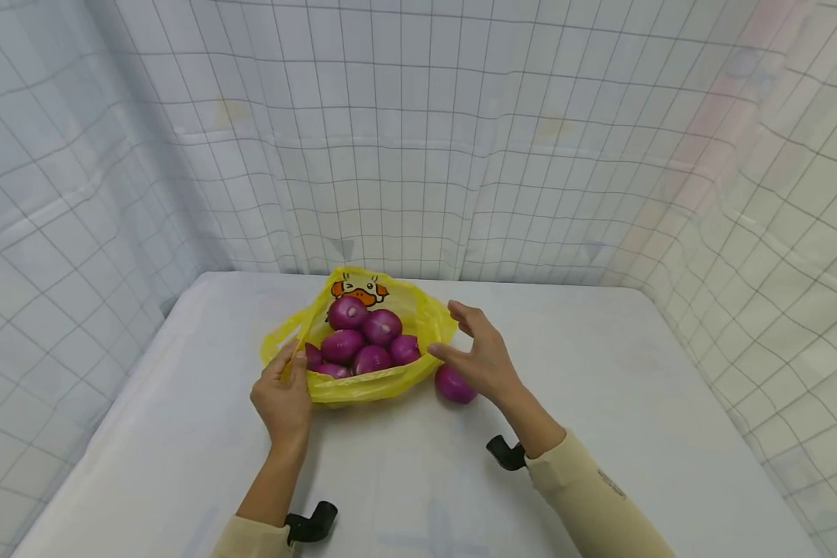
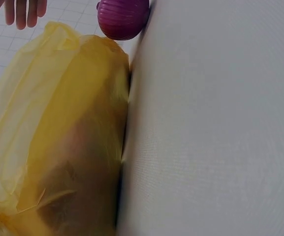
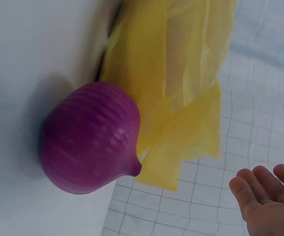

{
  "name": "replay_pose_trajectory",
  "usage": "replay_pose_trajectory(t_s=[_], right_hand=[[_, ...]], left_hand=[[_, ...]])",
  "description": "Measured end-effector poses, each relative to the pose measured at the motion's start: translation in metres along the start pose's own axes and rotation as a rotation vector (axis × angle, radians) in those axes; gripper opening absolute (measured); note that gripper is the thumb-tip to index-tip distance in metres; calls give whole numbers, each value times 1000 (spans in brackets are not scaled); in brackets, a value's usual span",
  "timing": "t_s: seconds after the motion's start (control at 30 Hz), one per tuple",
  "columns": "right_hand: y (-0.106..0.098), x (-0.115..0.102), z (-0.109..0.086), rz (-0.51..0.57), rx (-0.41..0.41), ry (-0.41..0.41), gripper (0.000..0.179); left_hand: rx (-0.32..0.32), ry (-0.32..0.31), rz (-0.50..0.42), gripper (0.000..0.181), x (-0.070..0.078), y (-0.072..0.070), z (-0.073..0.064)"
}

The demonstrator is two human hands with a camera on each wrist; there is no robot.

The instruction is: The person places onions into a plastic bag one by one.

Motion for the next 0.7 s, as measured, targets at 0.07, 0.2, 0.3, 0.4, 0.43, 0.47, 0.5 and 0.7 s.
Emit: replay_pose_trajectory(t_s=[0.07, 0.2, 0.3, 0.4, 0.43, 0.47, 0.5, 0.7], right_hand=[[-1, 6, -1, -23, 3, 30, 72], [-3, 19, -5, -77, 7, 76, 73], [-4, 28, -7, -114, 0, 110, 75], [-3, 37, -9, -144, -6, 137, 77], [-3, 40, -10, -156, -8, 142, 77], [-2, 44, -10, -167, -8, 149, 77], [-1, 48, -11, -182, -8, 151, 78], [6, 67, -15, -216, -41, 197, 78]], left_hand=[[-3, 0, -3, 23, -1, -1, 0], [-15, -6, -18, 24, -4, -2, -1], [-20, -8, -27, 24, -6, -2, 0], [-22, -2, -26, 24, -6, -2, 1], [-21, 0, -26, 24, -6, -2, 1], [-20, 3, -26, 24, -6, -2, 1], [-19, 4, -24, 24, -6, -2, 0], [-14, 3, 3, 23, -6, -2, 0]])
Point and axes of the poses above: each hand's wrist, its own z-axis towards the middle knuckle, its own y-axis out of the palm, x = y × z, the point moved 1 cm from there along z, towards the middle knuckle, and after that the axes turned 10 degrees about y, right-handed, at the moved point
